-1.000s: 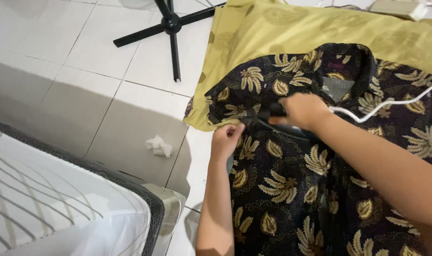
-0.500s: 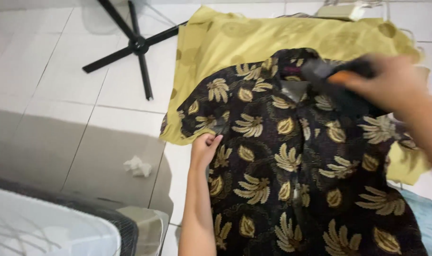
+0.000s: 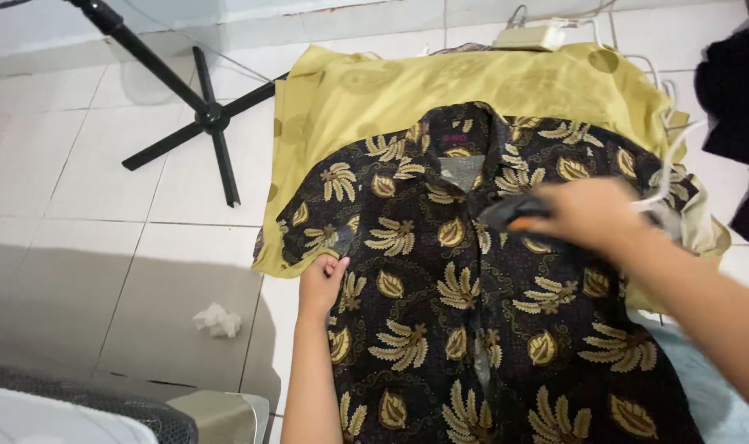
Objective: Ironing a black patterned shirt on the floor.
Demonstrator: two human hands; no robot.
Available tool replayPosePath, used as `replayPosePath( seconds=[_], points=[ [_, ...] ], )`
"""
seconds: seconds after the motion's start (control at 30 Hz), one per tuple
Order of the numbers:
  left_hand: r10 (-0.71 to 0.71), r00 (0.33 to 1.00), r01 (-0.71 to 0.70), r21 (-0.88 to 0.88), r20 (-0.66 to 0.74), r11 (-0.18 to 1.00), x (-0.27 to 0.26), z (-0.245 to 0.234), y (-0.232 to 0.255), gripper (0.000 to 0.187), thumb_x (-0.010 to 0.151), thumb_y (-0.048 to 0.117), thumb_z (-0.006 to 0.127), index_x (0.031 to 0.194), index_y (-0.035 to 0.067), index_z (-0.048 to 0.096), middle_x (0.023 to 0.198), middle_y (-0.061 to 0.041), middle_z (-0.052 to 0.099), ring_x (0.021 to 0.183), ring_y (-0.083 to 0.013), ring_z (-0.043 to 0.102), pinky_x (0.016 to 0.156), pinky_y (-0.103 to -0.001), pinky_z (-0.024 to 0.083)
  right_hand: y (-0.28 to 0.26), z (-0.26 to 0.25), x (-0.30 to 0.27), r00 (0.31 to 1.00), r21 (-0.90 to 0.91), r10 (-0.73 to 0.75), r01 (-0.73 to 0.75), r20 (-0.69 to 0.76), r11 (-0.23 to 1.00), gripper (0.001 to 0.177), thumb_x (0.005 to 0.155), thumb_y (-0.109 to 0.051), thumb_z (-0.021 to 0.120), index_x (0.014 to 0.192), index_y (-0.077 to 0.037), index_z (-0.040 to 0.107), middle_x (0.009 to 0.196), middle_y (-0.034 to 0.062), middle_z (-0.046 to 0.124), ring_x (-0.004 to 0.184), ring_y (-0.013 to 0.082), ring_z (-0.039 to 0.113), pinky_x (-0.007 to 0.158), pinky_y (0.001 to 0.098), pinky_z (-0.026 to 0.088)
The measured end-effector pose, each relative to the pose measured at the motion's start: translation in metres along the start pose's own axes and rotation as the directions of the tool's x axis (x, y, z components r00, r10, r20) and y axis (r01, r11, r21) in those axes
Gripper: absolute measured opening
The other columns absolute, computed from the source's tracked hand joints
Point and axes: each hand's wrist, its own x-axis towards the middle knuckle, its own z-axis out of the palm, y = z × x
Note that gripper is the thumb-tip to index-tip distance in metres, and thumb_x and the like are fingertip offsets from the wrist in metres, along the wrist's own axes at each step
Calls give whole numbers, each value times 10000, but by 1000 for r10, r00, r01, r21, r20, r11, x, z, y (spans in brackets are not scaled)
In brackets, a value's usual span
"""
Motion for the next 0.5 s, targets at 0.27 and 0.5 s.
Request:
replayPosePath(
  seconds=[0.27,0.5],
  points=[
    [-69,997,69,-16,33,997,-2,-2,6,367,918,285,766,748,19,579,632,29,439,600,-96,381,551,-284,345,-32,12,22,941,-28,-338,338,-16,941,666,850,-829,479,1081,-243,695,711,26,721,629,233,709,569,375,569],
    [-56,998,56,-18,25,998,0,-1,2,347,911,287,768,759,23,600,641,31,473,611,-89,405,564,-273,364,-17,7,19,966,37,-254,252,58,967,669,800,-827,521,1032,-229,714,713,38,714,665,237,737,611,400,600]
  ],
)
